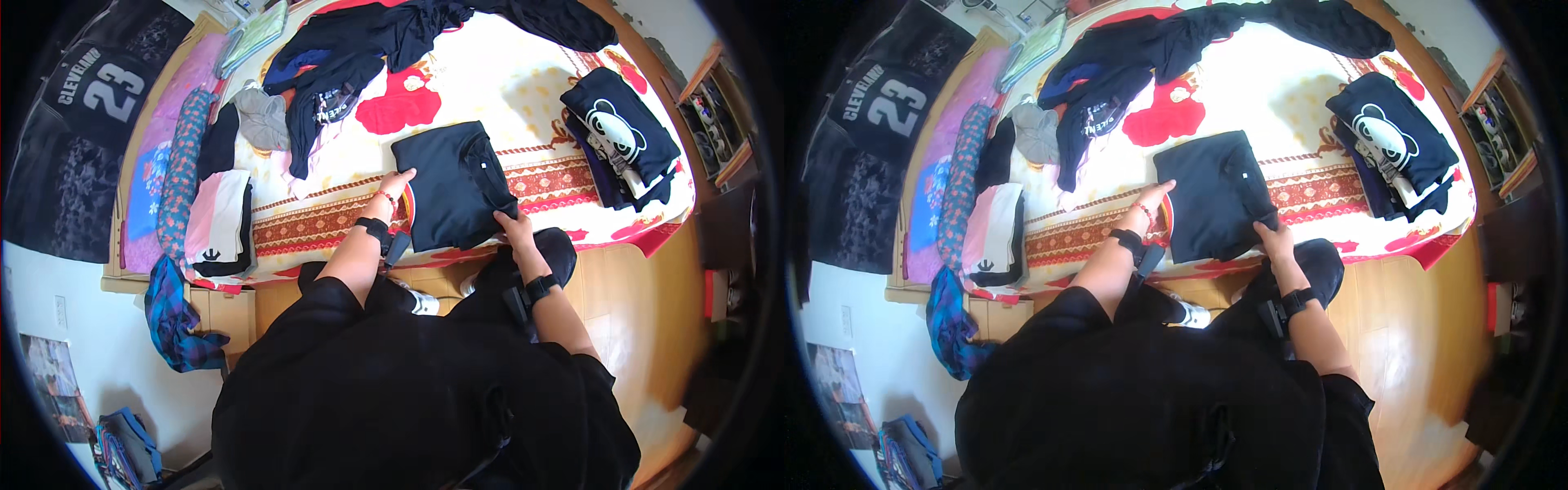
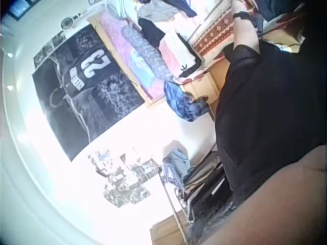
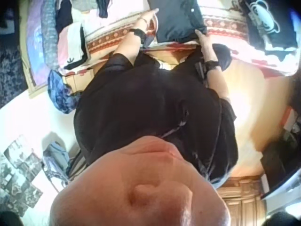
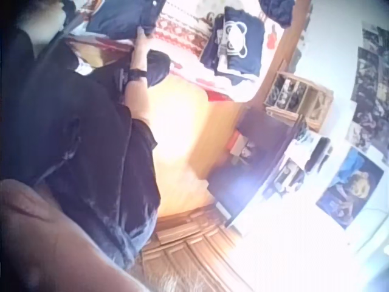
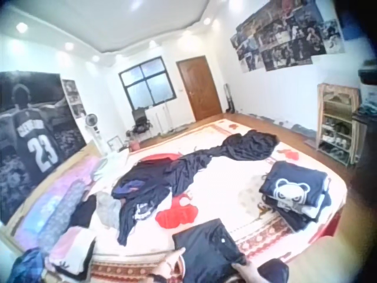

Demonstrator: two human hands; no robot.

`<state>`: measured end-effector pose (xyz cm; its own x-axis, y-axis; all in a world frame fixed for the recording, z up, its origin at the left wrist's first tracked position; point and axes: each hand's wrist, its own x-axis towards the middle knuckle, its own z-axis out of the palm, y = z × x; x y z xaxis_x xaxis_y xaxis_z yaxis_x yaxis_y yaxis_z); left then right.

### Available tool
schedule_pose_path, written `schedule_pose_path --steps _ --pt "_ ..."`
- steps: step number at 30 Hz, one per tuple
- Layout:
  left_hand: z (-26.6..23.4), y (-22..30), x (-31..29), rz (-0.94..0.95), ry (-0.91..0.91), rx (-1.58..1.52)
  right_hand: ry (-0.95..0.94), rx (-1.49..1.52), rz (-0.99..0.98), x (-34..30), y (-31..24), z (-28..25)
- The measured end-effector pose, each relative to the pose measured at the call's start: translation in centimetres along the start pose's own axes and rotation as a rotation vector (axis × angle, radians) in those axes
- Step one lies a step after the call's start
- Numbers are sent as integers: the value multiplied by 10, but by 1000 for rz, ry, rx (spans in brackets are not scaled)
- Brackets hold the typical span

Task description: Fold multiple t-shirts on a bed.

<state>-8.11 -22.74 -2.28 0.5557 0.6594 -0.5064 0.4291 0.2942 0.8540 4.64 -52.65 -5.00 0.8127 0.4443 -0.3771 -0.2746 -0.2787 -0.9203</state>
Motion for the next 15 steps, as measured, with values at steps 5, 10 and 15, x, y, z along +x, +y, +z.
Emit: schedule_pose_path --steps 5,10,15 --pt "10 7 -11 345 153 -171 17 -14 -116 -6 -87 4" --pt "11 83 -108 529 -21 -620 15 97 -391 -5 -184 -5" --pt "-1 135 -177 693 12 -643 -173 356 -568 -11 -257 -7"
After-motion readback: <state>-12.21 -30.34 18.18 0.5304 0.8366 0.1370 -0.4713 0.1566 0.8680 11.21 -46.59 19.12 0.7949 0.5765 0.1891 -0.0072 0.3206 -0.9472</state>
